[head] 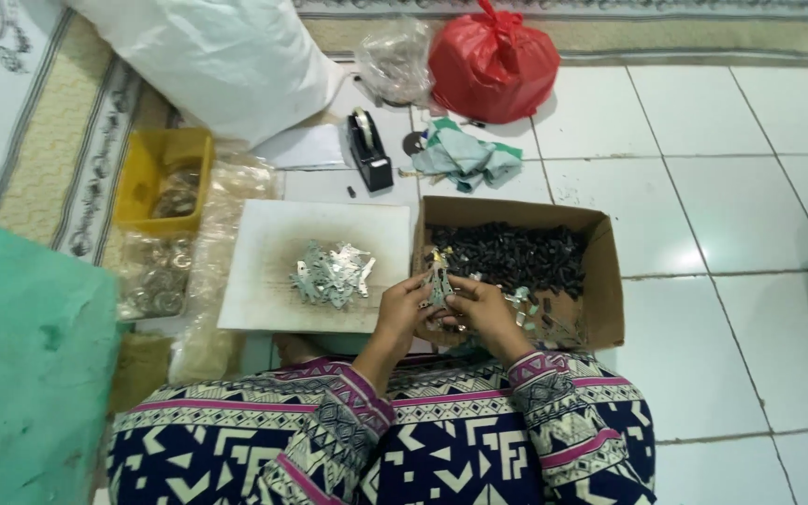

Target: Organizing and sorting small metal components from a cardboard box onto a flat surface.

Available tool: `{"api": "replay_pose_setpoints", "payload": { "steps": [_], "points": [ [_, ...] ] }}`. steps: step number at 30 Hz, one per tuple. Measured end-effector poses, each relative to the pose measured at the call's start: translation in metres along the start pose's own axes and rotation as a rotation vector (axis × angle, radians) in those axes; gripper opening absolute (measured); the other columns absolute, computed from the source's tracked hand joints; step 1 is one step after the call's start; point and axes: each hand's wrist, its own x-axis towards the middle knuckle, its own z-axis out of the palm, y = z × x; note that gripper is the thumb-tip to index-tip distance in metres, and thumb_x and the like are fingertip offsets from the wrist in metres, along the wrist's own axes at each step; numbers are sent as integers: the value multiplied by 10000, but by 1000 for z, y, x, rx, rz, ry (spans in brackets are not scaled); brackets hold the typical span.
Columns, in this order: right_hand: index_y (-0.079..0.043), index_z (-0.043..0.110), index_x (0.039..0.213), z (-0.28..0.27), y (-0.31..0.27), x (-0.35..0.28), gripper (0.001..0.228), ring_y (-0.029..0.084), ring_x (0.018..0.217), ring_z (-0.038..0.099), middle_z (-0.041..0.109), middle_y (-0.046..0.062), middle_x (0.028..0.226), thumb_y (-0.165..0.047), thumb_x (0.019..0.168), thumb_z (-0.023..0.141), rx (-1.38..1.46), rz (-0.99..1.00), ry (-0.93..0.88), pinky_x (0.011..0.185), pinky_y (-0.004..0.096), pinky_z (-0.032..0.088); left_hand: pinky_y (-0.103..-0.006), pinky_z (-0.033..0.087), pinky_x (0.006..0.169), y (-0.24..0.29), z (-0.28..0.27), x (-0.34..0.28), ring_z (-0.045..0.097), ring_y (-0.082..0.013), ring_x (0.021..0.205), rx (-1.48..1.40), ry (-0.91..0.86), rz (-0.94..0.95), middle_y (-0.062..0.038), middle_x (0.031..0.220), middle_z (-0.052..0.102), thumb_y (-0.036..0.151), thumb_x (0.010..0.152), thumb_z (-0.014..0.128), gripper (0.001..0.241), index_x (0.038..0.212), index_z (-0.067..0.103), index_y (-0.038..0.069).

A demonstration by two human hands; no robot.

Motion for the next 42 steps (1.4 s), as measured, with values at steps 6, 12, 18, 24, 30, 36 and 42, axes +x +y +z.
{"api": "replay_pose_setpoints", "payload": {
  "steps": [6,12,18,24,30,36,42],
  "points": [
    [9,605,1392,78,-7,0,515,349,912,757,697,190,1153,28,891,726,5,-18,-73,733,413,686,-336,581,928,18,-68,-12,601,-266,1220,43,124,134,-241,1478,511,29,932,696,550,1452,529,-42],
    [-14,690,1288,148,-2,24,395,360,910,762,736,259,1100,-8,898,757,-85,-155,-63,717,450,678,-357,609,824,27,-127,3,669,-220,1017,54,247,248,-224,1217,689,98,937,738,466,1384,630,26],
    [-258,763,1236,174,-14,38,311,291,1072,728,790,48,1094,-206,933,713,-739,-503,39,931,425,588,-391,600,926,27,-166,42,658,-231,1070,-147,98,255,-220,1313,633,197,1006,652,542,1509,491,76],
    [-168,769,1209,160,-47,12,320,303,1046,741,753,101,1201,-110,902,699,-884,-604,76,912,431,598,-486,378,1174,54,-171,13,466,-367,1421,103,216,434,-208,1477,563,329,1027,621,564,1506,498,59],
    [-132,800,1161,74,-69,-14,302,348,981,749,784,118,1084,-66,880,712,-1029,-533,195,843,444,617,-451,493,1071,62,-153,-4,635,-305,1250,128,404,621,-171,1320,678,227,1003,648,406,1376,626,68],
    [-138,821,1136,-52,-58,-26,268,354,1110,729,807,105,1120,-148,901,690,-1267,-236,197,948,457,587,-323,624,803,11,-110,25,745,-263,1011,541,168,671,-54,1080,779,196,941,730,209,1144,779,186],
    [-156,843,1011,-104,-10,-8,199,337,1080,746,810,106,1071,-179,831,761,-1430,-140,123,948,433,600,-314,633,787,-51,-24,45,742,-223,952,882,-206,788,-38,1018,756,194,917,734,194,1106,772,167]
  ]
}}
